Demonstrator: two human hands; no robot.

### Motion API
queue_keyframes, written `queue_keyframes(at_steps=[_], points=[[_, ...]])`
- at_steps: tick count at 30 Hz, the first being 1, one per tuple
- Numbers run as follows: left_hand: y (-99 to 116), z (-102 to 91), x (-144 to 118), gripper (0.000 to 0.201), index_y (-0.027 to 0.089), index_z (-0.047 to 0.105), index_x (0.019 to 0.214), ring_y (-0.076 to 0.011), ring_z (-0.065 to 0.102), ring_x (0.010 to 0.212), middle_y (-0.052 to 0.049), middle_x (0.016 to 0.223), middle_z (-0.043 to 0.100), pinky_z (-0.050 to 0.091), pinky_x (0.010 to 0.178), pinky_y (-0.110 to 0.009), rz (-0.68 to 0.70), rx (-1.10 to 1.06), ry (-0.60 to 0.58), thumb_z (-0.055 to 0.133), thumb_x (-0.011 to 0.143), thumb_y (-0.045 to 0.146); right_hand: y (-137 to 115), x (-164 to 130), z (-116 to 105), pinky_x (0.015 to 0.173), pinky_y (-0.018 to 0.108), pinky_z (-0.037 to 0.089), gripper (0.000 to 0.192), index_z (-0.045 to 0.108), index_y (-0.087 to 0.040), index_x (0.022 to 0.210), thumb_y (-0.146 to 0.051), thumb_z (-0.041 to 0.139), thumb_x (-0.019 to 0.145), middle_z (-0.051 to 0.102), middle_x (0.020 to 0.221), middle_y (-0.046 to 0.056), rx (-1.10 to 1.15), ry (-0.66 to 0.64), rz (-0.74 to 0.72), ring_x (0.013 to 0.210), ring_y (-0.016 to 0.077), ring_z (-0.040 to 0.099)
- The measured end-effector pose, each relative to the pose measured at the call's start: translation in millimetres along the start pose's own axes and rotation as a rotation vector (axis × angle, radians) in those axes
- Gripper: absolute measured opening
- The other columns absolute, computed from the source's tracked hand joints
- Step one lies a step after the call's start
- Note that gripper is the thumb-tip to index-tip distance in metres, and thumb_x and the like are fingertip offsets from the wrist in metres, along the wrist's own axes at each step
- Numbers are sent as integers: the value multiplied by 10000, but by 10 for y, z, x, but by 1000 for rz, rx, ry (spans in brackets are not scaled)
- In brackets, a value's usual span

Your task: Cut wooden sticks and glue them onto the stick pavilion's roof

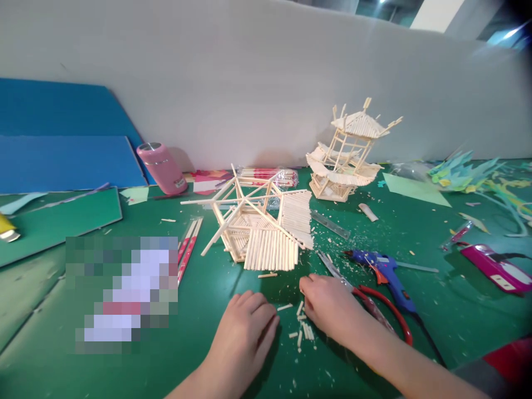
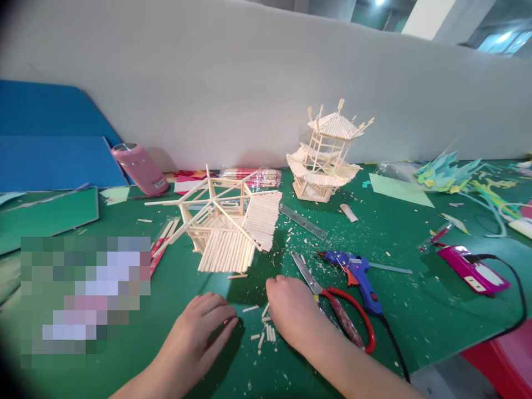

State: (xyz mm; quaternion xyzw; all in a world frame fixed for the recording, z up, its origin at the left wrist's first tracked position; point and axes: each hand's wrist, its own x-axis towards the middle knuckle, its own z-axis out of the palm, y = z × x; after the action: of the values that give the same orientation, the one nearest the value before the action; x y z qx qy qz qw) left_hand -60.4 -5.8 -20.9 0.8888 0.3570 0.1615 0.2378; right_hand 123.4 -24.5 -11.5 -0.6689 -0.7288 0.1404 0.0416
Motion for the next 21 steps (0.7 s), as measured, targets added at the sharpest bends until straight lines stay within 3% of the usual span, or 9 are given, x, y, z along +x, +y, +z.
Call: queue_keyframes(at_steps=[5, 8, 11, 17, 21], points=[[143, -53, 139, 196, 156, 613, 666, -147, 508, 598, -18, 630, 549, 389, 565, -255, -180, -480, 19, 477, 806, 176, 166, -100, -132, 556, 245, 401, 151, 529, -215, 786, -188, 404, 865, 586, 691, -3, 293, 98, 30, 628, 148, 555], [238, -33, 252, 166, 155, 613, 643, -125, 461, 558, 9, 591, 511, 358, 524, -229, -333, -789, 12, 543, 768, 238, 208, -166, -220, 568, 221, 421, 162, 492, -218, 844, -312, 376, 906, 563, 730, -12, 717, 148, 97, 648, 125, 545], [324, 3, 362, 179, 146, 639, 685, -111, 423, 546, 13, 592, 521, 327, 510, -216, -473, -1094, 26, 601, 733, 314, 164, -213, -278, 574, 212, 403, 152, 519, -214, 823, -349, 469, 872, 550, 727, -23, 1177, 146, 145, 634, 106, 512], [441, 58, 478, 343, 140, 622, 589, -85, 343, 467, 35, 497, 458, 252, 458, -213, -527, -1357, 20, 663, 654, 475, 33, -224, -229, 589, 188, 385, 111, 600, -226, 783, -336, 596, 799, 524, 708, -38, 1391, 226, 186, 652, 100, 452], [470, 107, 502, 349, 137, 614, 587, -64, 324, 448, 50, 473, 445, 221, 447, -201, -556, -1480, 42, 716, 603, 470, -3, -217, -152, 603, 212, 402, 124, 633, -228, 804, -346, 630, 766, 556, 729, -18, 1481, 253, 227, 682, 122, 486]])
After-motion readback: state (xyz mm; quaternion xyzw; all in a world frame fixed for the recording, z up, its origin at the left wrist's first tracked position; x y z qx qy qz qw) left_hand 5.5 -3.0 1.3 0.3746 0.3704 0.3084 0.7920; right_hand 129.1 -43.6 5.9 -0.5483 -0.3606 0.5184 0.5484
